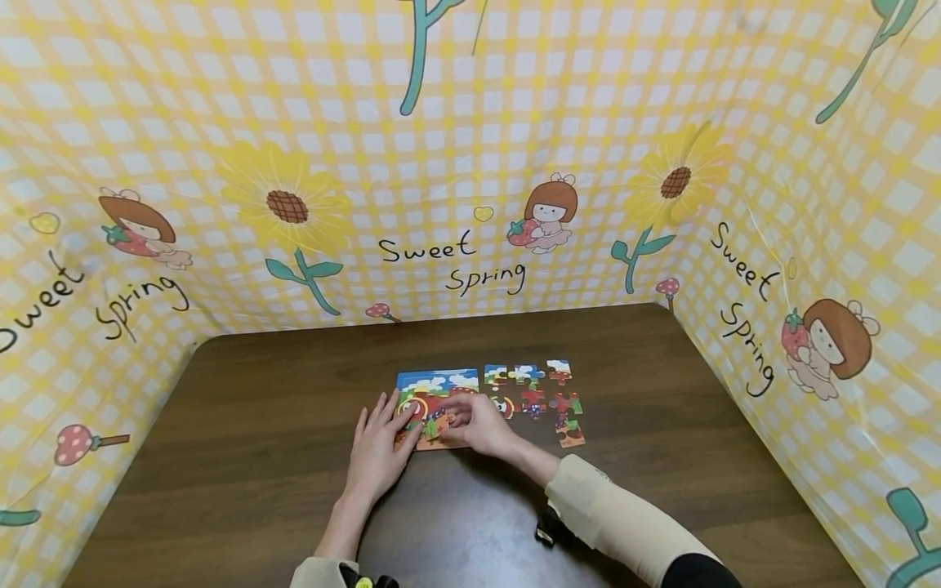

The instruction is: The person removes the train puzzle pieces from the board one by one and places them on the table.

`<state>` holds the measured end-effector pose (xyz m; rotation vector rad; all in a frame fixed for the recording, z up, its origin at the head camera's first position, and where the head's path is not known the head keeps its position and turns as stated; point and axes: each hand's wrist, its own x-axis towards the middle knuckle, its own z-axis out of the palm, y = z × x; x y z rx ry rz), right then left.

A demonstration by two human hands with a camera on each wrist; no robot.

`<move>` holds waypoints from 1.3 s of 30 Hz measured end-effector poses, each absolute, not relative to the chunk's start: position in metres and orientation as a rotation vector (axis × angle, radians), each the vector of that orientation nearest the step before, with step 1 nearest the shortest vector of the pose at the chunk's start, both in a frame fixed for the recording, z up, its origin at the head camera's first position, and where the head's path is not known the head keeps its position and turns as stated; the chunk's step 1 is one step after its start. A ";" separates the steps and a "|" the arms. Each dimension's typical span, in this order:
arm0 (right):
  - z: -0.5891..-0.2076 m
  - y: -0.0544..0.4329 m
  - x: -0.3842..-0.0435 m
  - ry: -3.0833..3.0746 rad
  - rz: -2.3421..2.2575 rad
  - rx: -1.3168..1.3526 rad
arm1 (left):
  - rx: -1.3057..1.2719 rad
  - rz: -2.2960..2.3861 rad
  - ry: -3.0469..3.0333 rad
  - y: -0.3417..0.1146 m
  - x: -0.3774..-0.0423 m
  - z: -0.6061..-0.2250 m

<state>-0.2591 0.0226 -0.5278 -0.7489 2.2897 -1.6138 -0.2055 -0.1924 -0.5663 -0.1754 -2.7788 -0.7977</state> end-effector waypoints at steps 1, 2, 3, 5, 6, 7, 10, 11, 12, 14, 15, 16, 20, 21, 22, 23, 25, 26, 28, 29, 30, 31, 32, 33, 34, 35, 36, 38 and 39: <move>-0.528 0.023 -0.259 2.285 -1.618 -0.751 | -0.177 -0.795 -2.776 -0.192 -0.205 -0.566; -0.528 0.025 -0.259 2.279 -1.622 -0.751 | -0.180 -0.790 -2.772 -0.192 -0.205 -0.566; -0.528 0.026 -0.259 2.277 -1.622 -0.750 | -0.183 -0.786 -2.766 -0.192 -0.205 -0.566; -0.527 0.030 -0.259 2.270 -1.626 -0.748 | -0.186 -0.776 -2.753 -0.191 -0.205 -0.566; -0.526 0.032 -0.259 2.266 -1.630 -0.751 | -0.188 -0.772 -2.745 -0.191 -0.205 -0.566; -0.525 0.034 -0.259 2.261 -1.637 -0.755 | -0.188 -0.768 -2.739 -0.191 -0.205 -0.566; -0.522 0.043 -0.259 2.257 -1.656 -0.747 | -0.186 -0.766 -2.731 -0.190 -0.205 -0.566; -0.521 0.046 -0.259 2.260 -1.660 -0.740 | -0.187 -0.767 -2.733 -0.190 -0.205 -0.566; -0.520 0.050 -0.259 2.259 -1.667 -0.734 | -0.188 -0.771 -2.735 -0.190 -0.205 -0.566; -0.519 0.058 -0.258 2.256 -1.673 -0.707 | -0.186 -0.780 -2.743 -0.189 -0.205 -0.566; -0.518 0.062 -0.257 2.253 -1.677 -0.695 | -0.185 -0.784 -2.747 -0.189 -0.205 -0.566; -0.518 0.066 -0.257 2.252 -1.678 -0.686 | -0.184 -0.790 -2.752 -0.190 -0.205 -0.566; -0.516 0.081 -0.255 2.248 -1.685 -0.668 | -0.179 -0.796 -2.762 -0.191 -0.206 -0.566; -0.515 0.084 -0.254 2.252 -1.687 -0.665 | -0.181 -0.798 -2.761 -0.191 -0.206 -0.566; -0.515 0.088 -0.254 2.255 -1.690 -0.664 | -0.182 -0.798 -2.762 -0.191 -0.206 -0.565; -0.516 0.091 -0.254 2.260 -1.693 -0.665 | -0.185 -0.797 -2.762 -0.191 -0.206 -0.565; -0.515 0.095 -0.254 2.271 -1.696 -0.657 | -0.188 -0.796 -2.760 -0.192 -0.206 -0.564; -0.514 0.097 -0.253 2.275 -1.696 -0.654 | -0.189 -0.795 -2.758 -0.192 -0.206 -0.563; -0.514 0.100 -0.253 2.285 -1.696 -0.650 | -0.188 -0.794 -2.752 -0.193 -0.206 -0.562; -0.514 0.101 -0.253 2.287 -1.696 -0.653 | -0.187 -0.795 -2.749 -0.193 -0.205 -0.562; -0.513 0.103 -0.252 2.286 -1.694 -0.644 | -0.188 -0.795 -2.746 -0.193 -0.205 -0.562; -0.513 0.104 -0.251 2.283 -1.696 -0.642 | -0.187 -0.793 -2.745 -0.193 -0.205 -0.563; -0.512 0.105 -0.251 2.282 -1.698 -0.640 | -0.187 -0.793 -2.745 -0.193 -0.205 -0.563; -0.512 0.107 -0.251 2.282 -1.698 -0.639 | -0.188 -0.792 -2.744 -0.193 -0.204 -0.564; -0.512 0.108 -0.250 2.281 -1.701 -0.638 | -0.188 -0.793 -2.744 -0.193 -0.204 -0.564; -0.512 0.110 -0.250 2.278 -1.701 -0.633 | -0.190 -0.793 -2.745 -0.193 -0.204 -0.565; -0.511 0.112 -0.249 2.276 -1.703 -0.628 | -0.191 -0.793 -2.746 -0.193 -0.204 -0.565; -0.510 0.115 -0.249 2.274 -1.707 -0.633 | -0.191 -0.795 -2.749 -0.192 -0.205 -0.565; -0.510 0.117 -0.249 2.269 -1.710 -0.636 | -0.188 -0.796 -2.751 -0.192 -0.205 -0.565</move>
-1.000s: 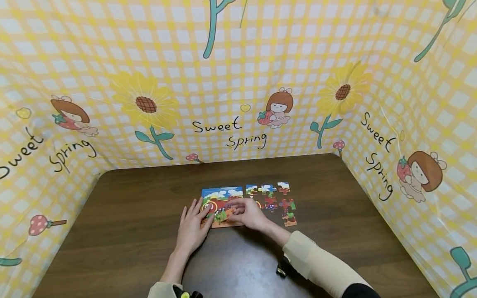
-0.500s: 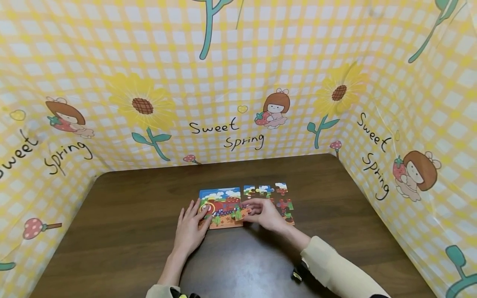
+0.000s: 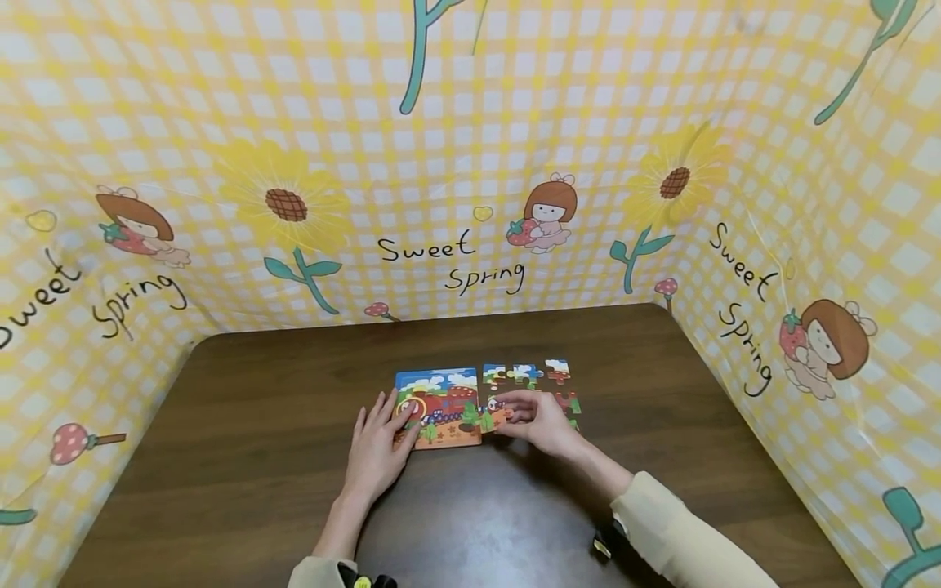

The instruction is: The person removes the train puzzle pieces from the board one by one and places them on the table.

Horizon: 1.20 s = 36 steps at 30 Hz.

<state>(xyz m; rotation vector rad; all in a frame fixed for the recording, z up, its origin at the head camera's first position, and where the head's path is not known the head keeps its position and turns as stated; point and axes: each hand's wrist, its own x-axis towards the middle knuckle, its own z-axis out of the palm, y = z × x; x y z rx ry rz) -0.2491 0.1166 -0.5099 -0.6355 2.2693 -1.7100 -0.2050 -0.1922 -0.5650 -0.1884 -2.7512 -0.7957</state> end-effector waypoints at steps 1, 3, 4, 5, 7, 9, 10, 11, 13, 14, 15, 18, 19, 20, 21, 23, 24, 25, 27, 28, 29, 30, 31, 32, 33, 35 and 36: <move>-0.510 0.119 -0.249 2.267 -1.715 -0.636 | -0.187 -0.798 -2.756 -0.192 -0.206 -0.565; -0.509 0.122 -0.249 2.261 -1.722 -0.632 | -0.186 -0.800 -2.763 -0.191 -0.206 -0.565; -0.509 0.124 -0.249 2.263 -1.723 -0.633 | -0.184 -0.801 -2.766 -0.191 -0.206 -0.564; -0.509 0.126 -0.248 2.264 -1.722 -0.632 | -0.182 -0.803 -2.768 -0.191 -0.206 -0.564; -0.510 0.129 -0.247 2.266 -1.724 -0.635 | -0.179 -0.808 -2.773 -0.191 -0.206 -0.563; -0.510 0.133 -0.246 2.270 -1.724 -0.634 | -0.177 -0.808 -2.778 -0.191 -0.205 -0.562; -0.511 0.135 -0.246 2.275 -1.723 -0.632 | -0.177 -0.808 -2.780 -0.190 -0.205 -0.562; -0.511 0.137 -0.245 2.279 -1.723 -0.628 | -0.177 -0.808 -2.781 -0.190 -0.205 -0.562; -0.512 0.142 -0.244 2.285 -1.722 -0.632 | -0.177 -0.805 -2.785 -0.190 -0.205 -0.561; -0.512 0.145 -0.244 2.296 -1.714 -0.631 | -0.176 -0.804 -2.785 -0.190 -0.206 -0.561; -0.513 0.148 -0.243 2.315 -1.703 -0.630 | -0.176 -0.802 -2.786 -0.190 -0.206 -0.561; -0.514 0.155 -0.241 2.346 -1.688 -0.640 | -0.173 -0.801 -2.785 -0.190 -0.205 -0.561; -0.515 0.158 -0.241 2.360 -1.680 -0.633 | -0.174 -0.799 -2.785 -0.190 -0.205 -0.561; -0.515 0.160 -0.240 2.371 -1.676 -0.628 | -0.174 -0.800 -2.786 -0.190 -0.205 -0.561; -0.515 0.162 -0.239 2.376 -1.675 -0.625 | -0.174 -0.800 -2.786 -0.190 -0.204 -0.561; -0.517 0.166 -0.238 2.392 -1.662 -0.613 | -0.171 -0.801 -2.789 -0.190 -0.204 -0.562; -0.517 0.167 -0.238 2.399 -1.653 -0.602 | -0.170 -0.800 -2.791 -0.190 -0.204 -0.563; -0.518 0.168 -0.237 2.410 -1.641 -0.605 | -0.169 -0.799 -2.793 -0.189 -0.203 -0.563; -0.518 0.170 -0.236 2.419 -1.625 -0.597 | -0.167 -0.798 -2.797 -0.189 -0.203 -0.564; -0.518 0.171 -0.236 2.423 -1.617 -0.594 | -0.167 -0.797 -2.798 -0.189 -0.203 -0.564; -0.518 0.172 -0.235 2.423 -1.613 -0.594 | -0.167 -0.798 -2.798 -0.189 -0.203 -0.564; -0.518 0.172 -0.235 2.423 -1.611 -0.596 | -0.167 -0.799 -2.798 -0.189 -0.203 -0.564; -0.518 0.173 -0.235 2.425 -1.610 -0.599 | -0.167 -0.800 -2.796 -0.189 -0.204 -0.564; -0.517 0.173 -0.234 2.424 -1.613 -0.592 | -0.167 -0.801 -2.794 -0.189 -0.204 -0.565; -0.516 0.173 -0.235 2.427 -1.614 -0.595 | -0.167 -0.803 -2.792 -0.189 -0.205 -0.565; -0.515 0.173 -0.235 2.431 -1.621 -0.597 | -0.168 -0.804 -2.787 -0.190 -0.206 -0.564; -0.515 0.174 -0.236 2.433 -1.625 -0.595 | -0.170 -0.803 -2.785 -0.190 -0.206 -0.564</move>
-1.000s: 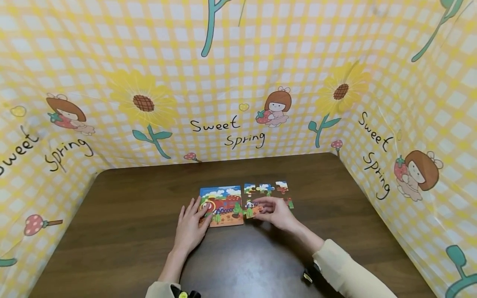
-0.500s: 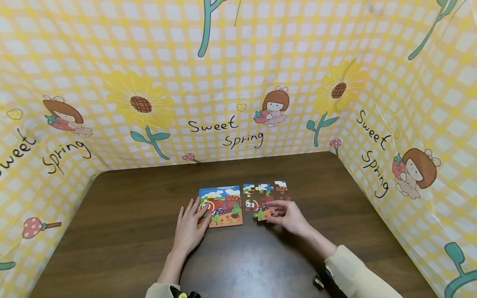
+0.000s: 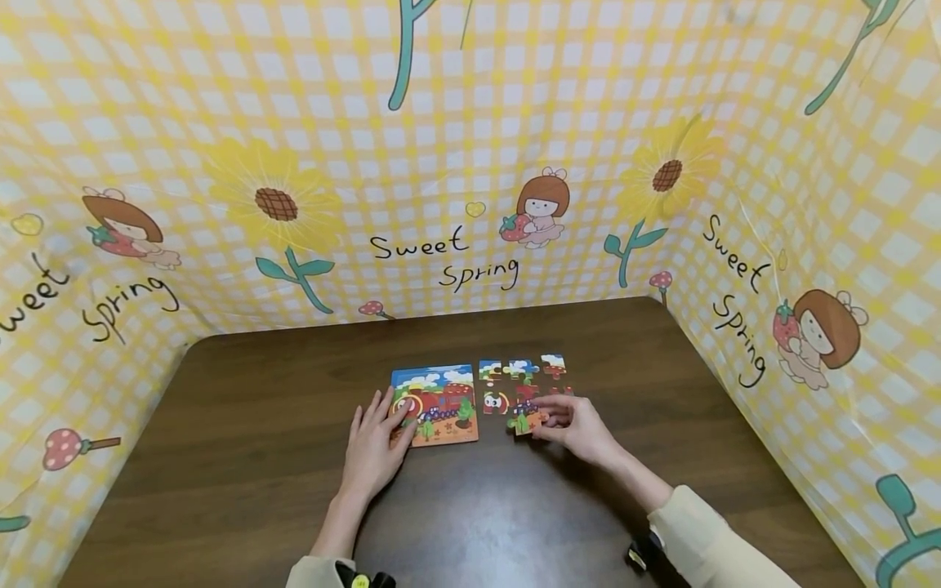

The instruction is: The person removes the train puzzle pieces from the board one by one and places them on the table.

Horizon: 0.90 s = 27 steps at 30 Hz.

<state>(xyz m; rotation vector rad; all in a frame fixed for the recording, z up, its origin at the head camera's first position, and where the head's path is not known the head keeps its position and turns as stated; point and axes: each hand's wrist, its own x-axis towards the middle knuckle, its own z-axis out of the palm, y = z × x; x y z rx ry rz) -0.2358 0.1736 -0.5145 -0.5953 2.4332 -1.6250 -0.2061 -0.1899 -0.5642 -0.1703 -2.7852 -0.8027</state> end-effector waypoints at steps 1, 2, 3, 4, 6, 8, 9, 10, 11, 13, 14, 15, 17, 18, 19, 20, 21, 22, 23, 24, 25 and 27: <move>-0.514 0.174 -0.237 2.435 -1.626 -0.603 | -0.172 -0.801 -2.784 -0.190 -0.207 -0.564; -0.514 0.174 -0.237 2.439 -1.626 -0.600 | -0.175 -0.802 -2.783 -0.190 -0.207 -0.564; -0.514 0.174 -0.238 2.443 -1.624 -0.596 | -0.177 -0.803 -2.783 -0.190 -0.207 -0.564; -0.514 0.174 -0.238 2.446 -1.619 -0.592 | -0.178 -0.801 -2.785 -0.191 -0.207 -0.564; -0.516 0.175 -0.238 2.460 -1.607 -0.594 | -0.181 -0.797 -2.792 -0.191 -0.207 -0.564; -0.517 0.175 -0.238 2.477 -1.596 -0.598 | -0.181 -0.792 -2.799 -0.191 -0.207 -0.563; -0.518 0.175 -0.237 2.486 -1.590 -0.604 | -0.180 -0.790 -2.801 -0.191 -0.207 -0.563; -0.519 0.175 -0.237 2.499 -1.581 -0.617 | -0.180 -0.786 -2.801 -0.191 -0.207 -0.562; -0.520 0.175 -0.237 2.518 -1.568 -0.634 | -0.180 -0.785 -2.800 -0.191 -0.207 -0.562; -0.521 0.174 -0.237 2.558 -1.532 -0.675 | -0.180 -0.787 -2.795 -0.191 -0.206 -0.560; -0.521 0.174 -0.237 2.581 -1.508 -0.694 | -0.181 -0.789 -2.792 -0.191 -0.206 -0.560; -0.522 0.174 -0.237 2.602 -1.483 -0.715 | -0.181 -0.793 -2.790 -0.192 -0.206 -0.560; -0.523 0.175 -0.237 2.638 -1.435 -0.756 | -0.181 -0.795 -2.789 -0.192 -0.205 -0.559; -0.524 0.175 -0.237 2.649 -1.418 -0.774 | -0.180 -0.797 -2.790 -0.192 -0.205 -0.560; -0.524 0.175 -0.237 2.660 -1.401 -0.785 | -0.179 -0.798 -2.792 -0.192 -0.205 -0.560; -0.525 0.176 -0.237 2.672 -1.383 -0.799 | -0.180 -0.798 -2.794 -0.192 -0.205 -0.561; -0.525 0.176 -0.237 2.690 -1.361 -0.810 | -0.179 -0.798 -2.796 -0.192 -0.206 -0.561; -0.525 0.177 -0.237 2.718 -1.327 -0.827 | -0.178 -0.797 -2.798 -0.191 -0.206 -0.562; -0.525 0.177 -0.238 2.749 -1.291 -0.844 | -0.177 -0.798 -2.799 -0.191 -0.206 -0.562; -0.525 0.178 -0.238 2.776 -1.255 -0.864 | -0.177 -0.798 -2.800 -0.191 -0.206 -0.563; -0.525 0.179 -0.238 2.803 -1.213 -0.888 | -0.177 -0.798 -2.800 -0.191 -0.207 -0.563; -0.525 0.180 -0.239 2.849 -1.123 -0.936 | -0.177 -0.799 -2.800 -0.191 -0.207 -0.563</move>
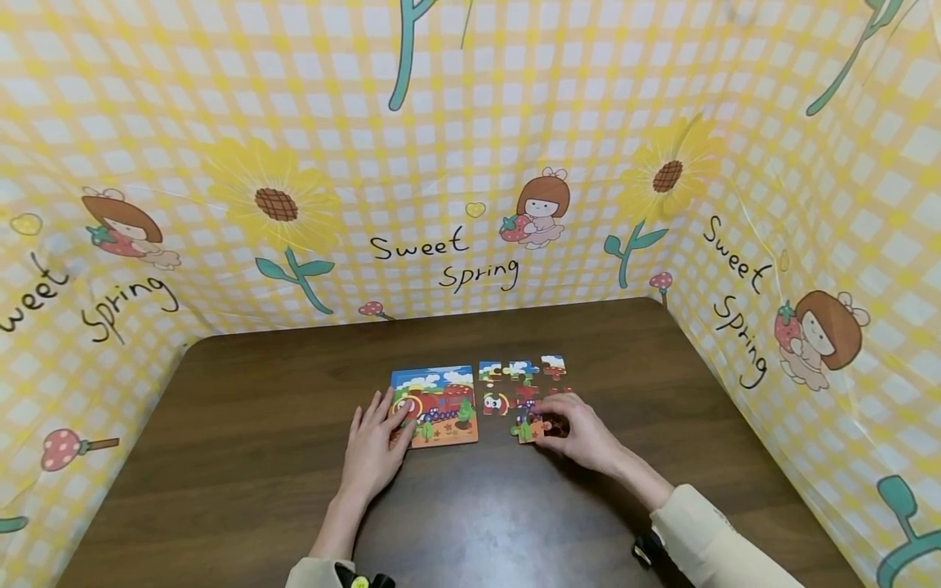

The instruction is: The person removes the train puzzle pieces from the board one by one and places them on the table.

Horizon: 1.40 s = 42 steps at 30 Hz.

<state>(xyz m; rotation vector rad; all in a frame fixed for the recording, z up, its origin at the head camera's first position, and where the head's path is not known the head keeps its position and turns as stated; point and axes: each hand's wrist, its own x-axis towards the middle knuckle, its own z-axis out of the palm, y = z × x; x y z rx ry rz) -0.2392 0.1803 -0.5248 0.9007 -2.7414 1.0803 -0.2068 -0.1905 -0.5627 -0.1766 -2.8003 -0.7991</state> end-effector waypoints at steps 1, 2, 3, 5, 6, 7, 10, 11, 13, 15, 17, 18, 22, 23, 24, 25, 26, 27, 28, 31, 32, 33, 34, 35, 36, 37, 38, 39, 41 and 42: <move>-0.524 0.181 -0.240 -2.746 1.043 0.921 | -0.177 -0.799 -2.799 -0.191 -0.207 -0.562; -0.524 0.182 -0.241 -2.750 1.023 0.938 | -0.177 -0.800 -2.799 -0.190 -0.207 -0.562; -0.523 0.182 -0.242 -2.753 1.005 0.958 | -0.178 -0.800 -2.797 -0.190 -0.208 -0.562; -0.523 0.183 -0.243 -2.764 0.978 0.973 | -0.178 -0.804 -2.790 -0.190 -0.208 -0.562; -0.524 0.184 -0.244 -2.765 0.973 0.976 | -0.179 -0.804 -2.785 -0.190 -0.207 -0.562; -0.524 0.184 -0.245 -2.761 0.963 0.979 | -0.180 -0.802 -2.780 -0.190 -0.207 -0.562; -0.527 0.185 -0.246 -2.754 0.955 0.976 | -0.181 -0.803 -2.763 -0.190 -0.206 -0.564; -0.528 0.185 -0.247 -2.752 0.957 0.977 | -0.180 -0.800 -2.760 -0.190 -0.206 -0.564; -0.529 0.185 -0.248 -2.753 0.958 0.977 | -0.182 -0.797 -2.756 -0.190 -0.205 -0.564; -0.530 0.186 -0.248 -2.757 0.965 0.977 | -0.181 -0.798 -2.756 -0.190 -0.205 -0.565; -0.530 0.186 -0.248 -2.761 0.965 0.977 | -0.181 -0.799 -2.758 -0.190 -0.205 -0.565; -0.530 0.187 -0.248 -2.762 0.964 0.977 | -0.183 -0.801 -2.758 -0.190 -0.205 -0.565; -0.530 0.187 -0.248 -2.766 0.960 0.976 | -0.181 -0.812 -2.759 -0.190 -0.203 -0.564; -0.530 0.187 -0.248 -2.767 0.962 0.976 | -0.182 -0.816 -2.754 -0.190 -0.203 -0.564; -0.530 0.187 -0.248 -2.767 0.960 0.976 | -0.183 -0.816 -2.752 -0.190 -0.203 -0.564; -0.530 0.187 -0.248 -2.766 0.960 0.977 | -0.181 -0.819 -2.752 -0.190 -0.203 -0.564; -0.529 0.187 -0.248 -2.767 0.964 0.976 | -0.184 -0.821 -2.751 -0.190 -0.203 -0.564; -0.529 0.188 -0.248 -2.767 0.965 0.977 | -0.184 -0.822 -2.755 -0.189 -0.203 -0.563; -0.529 0.187 -0.248 -2.770 0.965 0.976 | -0.185 -0.823 -2.756 -0.189 -0.203 -0.563; -0.529 0.188 -0.247 -2.778 0.955 0.976 | -0.179 -0.830 -2.775 -0.190 -0.203 -0.563; -0.529 0.188 -0.247 -2.783 0.955 0.974 | -0.178 -0.831 -2.782 -0.190 -0.203 -0.563; -0.529 0.188 -0.247 -2.787 0.952 0.974 | -0.175 -0.834 -2.789 -0.190 -0.204 -0.563; -0.529 0.188 -0.247 -2.791 0.947 0.971 | -0.175 -0.834 -2.792 -0.190 -0.204 -0.563; -0.529 0.188 -0.247 -2.793 0.950 0.969 | -0.172 -0.837 -2.796 -0.190 -0.204 -0.563; -0.529 0.188 -0.248 -2.793 0.953 0.965 | -0.173 -0.836 -2.797 -0.191 -0.204 -0.563; -0.528 0.188 -0.248 -2.792 0.962 0.961 | -0.172 -0.836 -2.797 -0.191 -0.204 -0.563; -0.528 0.188 -0.248 -2.785 0.959 0.959 | -0.172 -0.835 -2.798 -0.191 -0.204 -0.563; -0.528 0.188 -0.249 -2.777 0.958 0.959 | -0.171 -0.834 -2.796 -0.191 -0.204 -0.563; -0.527 0.188 -0.251 -2.758 0.963 0.960 | -0.170 -0.829 -2.794 -0.191 -0.204 -0.563; -0.527 0.188 -0.252 -2.749 0.958 0.962 | -0.170 -0.826 -2.794 -0.191 -0.204 -0.563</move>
